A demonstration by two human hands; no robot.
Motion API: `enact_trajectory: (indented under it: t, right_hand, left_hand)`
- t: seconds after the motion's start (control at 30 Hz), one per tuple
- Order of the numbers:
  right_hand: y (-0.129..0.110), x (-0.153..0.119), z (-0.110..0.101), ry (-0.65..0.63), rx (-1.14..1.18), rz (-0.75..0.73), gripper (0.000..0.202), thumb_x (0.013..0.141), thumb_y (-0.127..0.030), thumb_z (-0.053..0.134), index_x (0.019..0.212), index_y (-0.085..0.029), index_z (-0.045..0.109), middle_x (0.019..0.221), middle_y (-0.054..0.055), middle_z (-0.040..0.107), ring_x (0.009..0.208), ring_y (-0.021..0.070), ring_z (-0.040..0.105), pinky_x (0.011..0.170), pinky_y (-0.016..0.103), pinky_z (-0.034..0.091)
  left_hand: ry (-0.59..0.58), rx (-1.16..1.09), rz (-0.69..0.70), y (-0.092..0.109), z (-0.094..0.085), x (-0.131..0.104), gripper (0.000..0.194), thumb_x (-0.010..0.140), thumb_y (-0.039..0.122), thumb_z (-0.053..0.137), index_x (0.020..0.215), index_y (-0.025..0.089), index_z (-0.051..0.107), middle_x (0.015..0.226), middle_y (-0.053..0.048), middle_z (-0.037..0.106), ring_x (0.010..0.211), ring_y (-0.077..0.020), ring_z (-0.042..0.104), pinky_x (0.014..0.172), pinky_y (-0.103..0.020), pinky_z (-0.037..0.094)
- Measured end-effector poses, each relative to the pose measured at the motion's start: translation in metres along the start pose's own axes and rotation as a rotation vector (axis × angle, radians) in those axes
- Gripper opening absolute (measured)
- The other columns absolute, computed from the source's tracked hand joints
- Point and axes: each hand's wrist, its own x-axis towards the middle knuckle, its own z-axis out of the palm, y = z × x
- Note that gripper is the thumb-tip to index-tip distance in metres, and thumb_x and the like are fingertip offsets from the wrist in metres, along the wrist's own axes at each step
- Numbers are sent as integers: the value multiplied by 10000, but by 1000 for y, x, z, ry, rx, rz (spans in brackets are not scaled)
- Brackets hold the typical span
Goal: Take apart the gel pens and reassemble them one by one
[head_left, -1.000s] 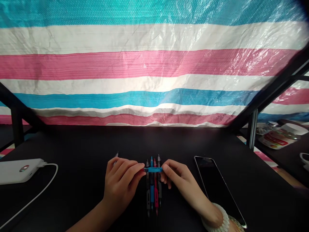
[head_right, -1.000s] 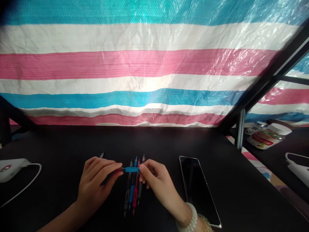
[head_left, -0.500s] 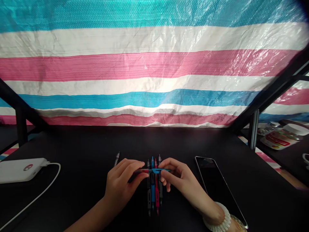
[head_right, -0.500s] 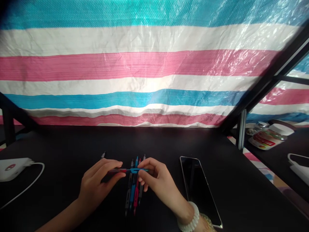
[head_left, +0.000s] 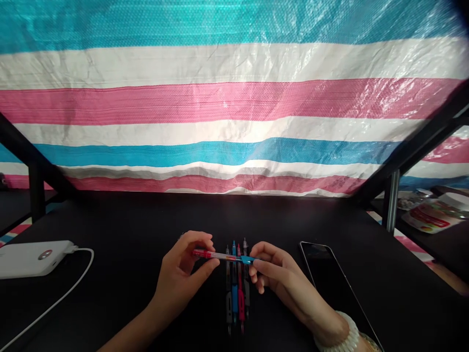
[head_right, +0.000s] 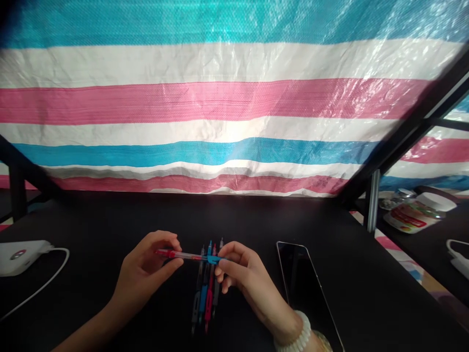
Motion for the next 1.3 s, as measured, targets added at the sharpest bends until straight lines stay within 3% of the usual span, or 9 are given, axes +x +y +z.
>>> enact_trajectory:
  t: [0.3,0.77,0.97,1.13,1.3]
  right_hand:
    - [2,1,-4,-35,95,37,170,774,-213,739,845,-156,595,700,5,638,599,107,570,555,216,459]
    - [5,7,-9,17,251,45,115,718,-184,696,783,-157,605,632,12,616,570,120,541,497,215,401]
    - [1,9,-9,62,324,95,162,639,-191,725,719,-167,587,594,11,598,531,113,503,475,211,359]
    - [1,9,-9,56,328,117,176,631,-194,725,732,-168,584,606,14,598,537,113,494,482,214,349]
    - [1,8,-9,46,305,104,176,645,-210,721,752,-169,587,602,12,596,542,116,500,486,211,354]
  left_hand:
    - [131,-392,-342,-7,-2,4,371,731,177,796,1064,231,642,891,-11,653,882,-137,616,808,-251,507]
    - [326,-696,-506,-11,-2,11,411,637,162,868,1003,220,692,894,3,705,889,-108,662,852,-208,534]
    - [264,-886,-622,-11,-4,13,219,678,133,845,805,177,672,896,14,661,830,-75,655,829,-171,558]
    - [181,-951,-702,-13,-2,11,234,675,154,856,752,158,635,876,7,623,790,-63,632,776,-145,557]
    - [150,-955,-695,-13,0,10,231,694,172,844,766,164,625,840,13,580,725,-58,586,699,-153,541]
